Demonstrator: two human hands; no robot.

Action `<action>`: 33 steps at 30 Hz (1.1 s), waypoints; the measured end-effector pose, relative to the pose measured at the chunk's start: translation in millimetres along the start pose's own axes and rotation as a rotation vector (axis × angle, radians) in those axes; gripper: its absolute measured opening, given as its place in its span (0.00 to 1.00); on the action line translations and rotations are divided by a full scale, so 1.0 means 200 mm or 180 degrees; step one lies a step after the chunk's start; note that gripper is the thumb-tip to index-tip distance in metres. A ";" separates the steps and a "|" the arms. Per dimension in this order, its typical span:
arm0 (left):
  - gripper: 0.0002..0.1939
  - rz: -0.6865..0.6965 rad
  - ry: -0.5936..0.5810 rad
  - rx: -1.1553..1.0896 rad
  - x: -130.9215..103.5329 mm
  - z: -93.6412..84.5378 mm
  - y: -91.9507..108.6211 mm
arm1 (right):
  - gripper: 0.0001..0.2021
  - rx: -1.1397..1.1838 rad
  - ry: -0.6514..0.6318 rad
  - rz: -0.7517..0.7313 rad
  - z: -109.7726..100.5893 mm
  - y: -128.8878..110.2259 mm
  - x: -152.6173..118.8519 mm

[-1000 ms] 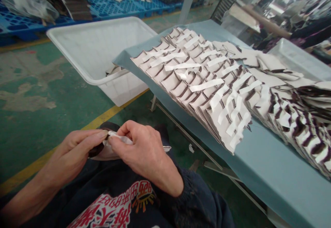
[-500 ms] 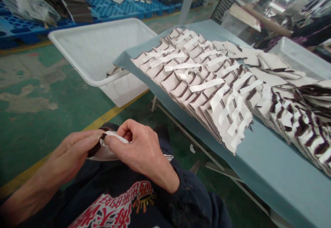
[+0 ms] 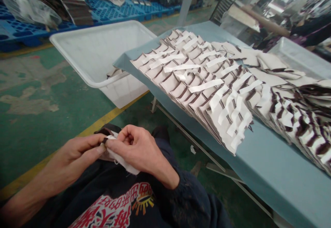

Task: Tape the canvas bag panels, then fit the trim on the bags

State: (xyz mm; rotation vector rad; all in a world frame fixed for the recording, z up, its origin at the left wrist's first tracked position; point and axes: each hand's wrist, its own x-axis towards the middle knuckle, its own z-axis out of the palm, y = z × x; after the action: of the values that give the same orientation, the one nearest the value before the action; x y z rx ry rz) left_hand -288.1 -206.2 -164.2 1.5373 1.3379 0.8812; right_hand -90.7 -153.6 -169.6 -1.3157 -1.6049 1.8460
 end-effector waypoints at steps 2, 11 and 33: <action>0.16 0.0040 0.0060 0.0153 0.00 0.01 0.02 | 0.26 0.0252 -0.0145 0.0040 0.00 0.01 0.01; 0.16 0.0086 0.0247 0.0362 -0.05 0.04 -0.02 | 0.30 0.0541 -0.0484 -0.0090 -0.03 0.02 0.01; 0.18 0.0195 0.0534 0.0429 -0.11 0.12 0.03 | 0.19 -0.0656 -0.0499 -0.1308 0.03 0.09 0.01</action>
State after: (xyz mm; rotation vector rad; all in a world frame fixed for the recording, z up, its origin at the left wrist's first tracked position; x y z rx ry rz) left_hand -267.1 -232.1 -166.6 1.6443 1.5030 0.9937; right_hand -90.9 -160.6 -188.0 -0.8428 -2.0143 1.5950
